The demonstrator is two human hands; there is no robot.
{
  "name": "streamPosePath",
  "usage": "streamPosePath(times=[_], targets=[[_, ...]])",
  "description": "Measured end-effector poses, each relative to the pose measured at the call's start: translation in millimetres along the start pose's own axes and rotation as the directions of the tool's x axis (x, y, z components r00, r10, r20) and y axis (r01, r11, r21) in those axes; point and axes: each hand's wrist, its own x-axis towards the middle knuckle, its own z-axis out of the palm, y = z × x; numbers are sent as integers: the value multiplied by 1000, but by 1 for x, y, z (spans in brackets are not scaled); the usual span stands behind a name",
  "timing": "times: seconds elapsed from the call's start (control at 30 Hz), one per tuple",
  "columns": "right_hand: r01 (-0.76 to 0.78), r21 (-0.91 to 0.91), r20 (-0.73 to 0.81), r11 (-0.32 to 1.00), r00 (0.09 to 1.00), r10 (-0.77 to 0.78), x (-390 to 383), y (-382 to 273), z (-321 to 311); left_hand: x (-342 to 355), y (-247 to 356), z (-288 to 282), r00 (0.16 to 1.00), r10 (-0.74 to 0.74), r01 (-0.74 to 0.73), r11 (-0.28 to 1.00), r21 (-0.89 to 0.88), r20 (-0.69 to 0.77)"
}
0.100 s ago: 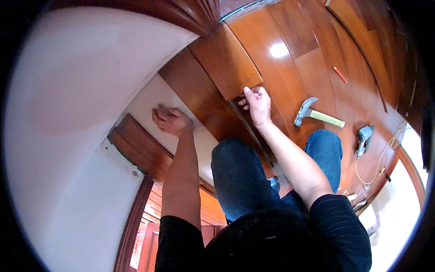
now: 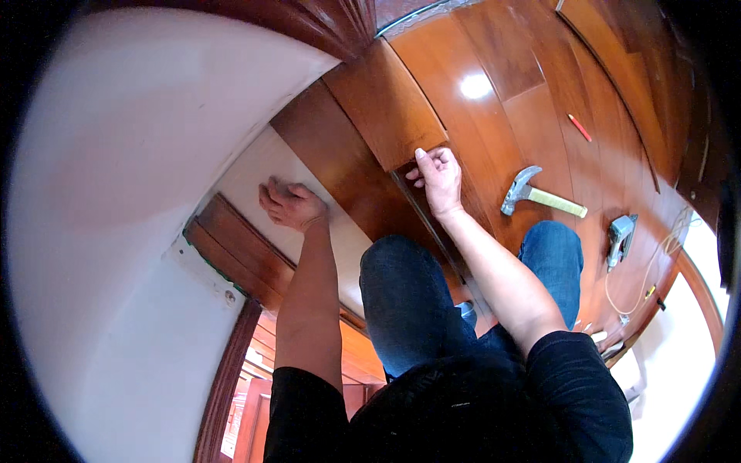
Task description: The person fits a wood floorboard into place, hammers it tight using a tapping block, and secures it with a pneumatic nail gun. They then fit another board against a door frame and mark it with a pencil.
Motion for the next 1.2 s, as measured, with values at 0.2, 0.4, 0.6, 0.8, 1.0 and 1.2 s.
streamPosePath(times=[0.2,0.4,0.6,0.8,1.0,1.2], targets=[[-18,161,-70,987,997,30,0,-5,10,0,1,0,999,-15,14,1000,12,33],[-88,193,69,977,995,76,-7,-5,8,0,4,-3,999,-21,20,1000,11,25],[-4,133,36,991,999,0,-9,17,-20,3,15,-14,990,-69,75,996,-47,121],[-8,108,103,994,995,-3,-1,5,-27,3,10,-11,993,-64,67,997,-30,100],[-121,139,105,983,989,107,8,2,-20,4,12,-12,993,-57,62,997,-44,99],[-148,45,98,988,985,143,12,-2,-22,3,10,-11,993,-49,54,997,-48,105]])
